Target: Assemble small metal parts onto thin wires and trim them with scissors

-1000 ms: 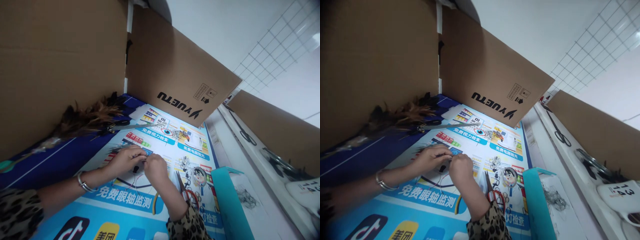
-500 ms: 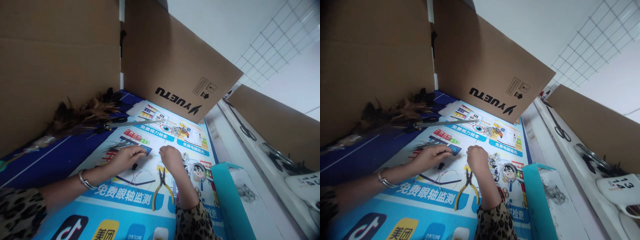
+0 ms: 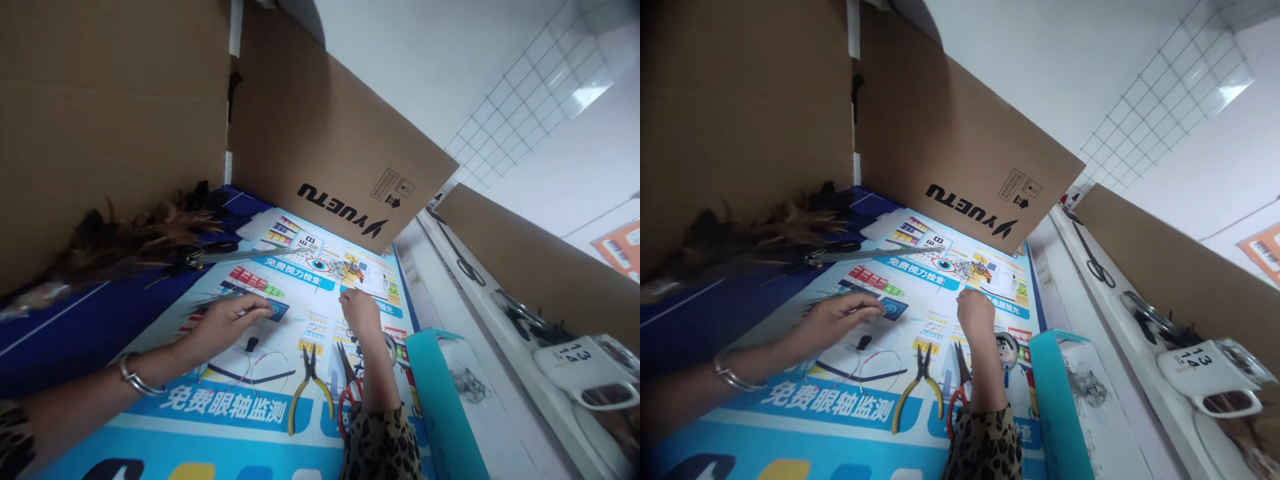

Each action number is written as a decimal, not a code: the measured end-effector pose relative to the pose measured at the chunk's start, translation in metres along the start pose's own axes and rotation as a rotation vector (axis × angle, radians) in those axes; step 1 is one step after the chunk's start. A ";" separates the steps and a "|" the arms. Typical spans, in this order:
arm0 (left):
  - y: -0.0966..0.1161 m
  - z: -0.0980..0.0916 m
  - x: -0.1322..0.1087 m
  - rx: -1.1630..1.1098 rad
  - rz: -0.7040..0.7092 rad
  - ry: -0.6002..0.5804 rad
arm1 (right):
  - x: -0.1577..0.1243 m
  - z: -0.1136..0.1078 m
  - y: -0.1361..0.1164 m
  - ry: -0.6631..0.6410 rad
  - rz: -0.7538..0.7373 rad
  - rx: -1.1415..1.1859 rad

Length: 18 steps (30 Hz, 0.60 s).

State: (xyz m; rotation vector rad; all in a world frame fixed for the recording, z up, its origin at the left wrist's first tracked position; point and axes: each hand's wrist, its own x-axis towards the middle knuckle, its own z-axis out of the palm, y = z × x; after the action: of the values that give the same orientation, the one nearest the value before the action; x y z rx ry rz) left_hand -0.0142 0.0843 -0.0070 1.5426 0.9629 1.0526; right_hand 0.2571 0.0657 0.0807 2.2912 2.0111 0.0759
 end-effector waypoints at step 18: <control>0.059 -0.043 0.001 -0.009 0.016 0.146 | 0.012 0.050 -0.014 -0.050 -0.262 -0.155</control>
State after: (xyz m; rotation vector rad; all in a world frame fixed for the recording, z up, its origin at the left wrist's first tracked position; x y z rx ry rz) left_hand -0.0503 0.0866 0.0562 1.4843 1.0448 1.1920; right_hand 0.2494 0.0777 0.0291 1.9047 2.1752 0.1478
